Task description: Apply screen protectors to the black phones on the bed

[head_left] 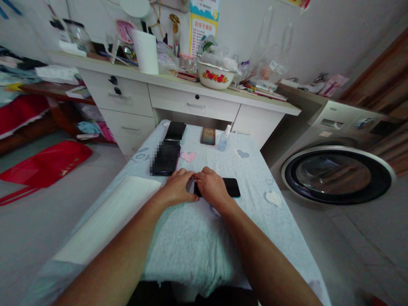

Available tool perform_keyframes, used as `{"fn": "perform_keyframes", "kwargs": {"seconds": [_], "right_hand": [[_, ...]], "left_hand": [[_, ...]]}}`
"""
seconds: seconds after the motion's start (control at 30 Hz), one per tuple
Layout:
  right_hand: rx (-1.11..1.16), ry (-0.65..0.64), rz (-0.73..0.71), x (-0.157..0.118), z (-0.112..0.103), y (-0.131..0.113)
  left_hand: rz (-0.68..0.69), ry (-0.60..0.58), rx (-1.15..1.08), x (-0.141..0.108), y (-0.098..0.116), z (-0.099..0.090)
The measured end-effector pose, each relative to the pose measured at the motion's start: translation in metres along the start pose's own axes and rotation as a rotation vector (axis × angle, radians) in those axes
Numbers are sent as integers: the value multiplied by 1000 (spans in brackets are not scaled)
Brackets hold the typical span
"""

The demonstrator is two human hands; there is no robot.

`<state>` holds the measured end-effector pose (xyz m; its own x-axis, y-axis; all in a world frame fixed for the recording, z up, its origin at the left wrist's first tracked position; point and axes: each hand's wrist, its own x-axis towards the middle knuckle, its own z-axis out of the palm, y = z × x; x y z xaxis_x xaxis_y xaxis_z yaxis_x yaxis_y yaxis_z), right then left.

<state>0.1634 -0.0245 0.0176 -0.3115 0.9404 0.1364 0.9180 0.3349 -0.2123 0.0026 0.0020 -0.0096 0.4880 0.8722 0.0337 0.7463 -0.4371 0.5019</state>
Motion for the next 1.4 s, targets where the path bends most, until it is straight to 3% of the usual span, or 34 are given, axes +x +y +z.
{"fn": "perform_keyframes", "kwargs": {"seconds": [0.47,0.73,1.03,1.4], "right_hand": [[-84,-9,140,3,-2,5],[-45,-11,69,3,-2,5],[-47,-33,72,6,-2,6],[-94,-36,168,-4,-14,21]], "left_hand": [[-25,-15,6,-1,7,-3],[-67,-96,59,8,13,-10],[26,-129,102,17,8,-14],[83,-82,-22,9,3,-12]]}}
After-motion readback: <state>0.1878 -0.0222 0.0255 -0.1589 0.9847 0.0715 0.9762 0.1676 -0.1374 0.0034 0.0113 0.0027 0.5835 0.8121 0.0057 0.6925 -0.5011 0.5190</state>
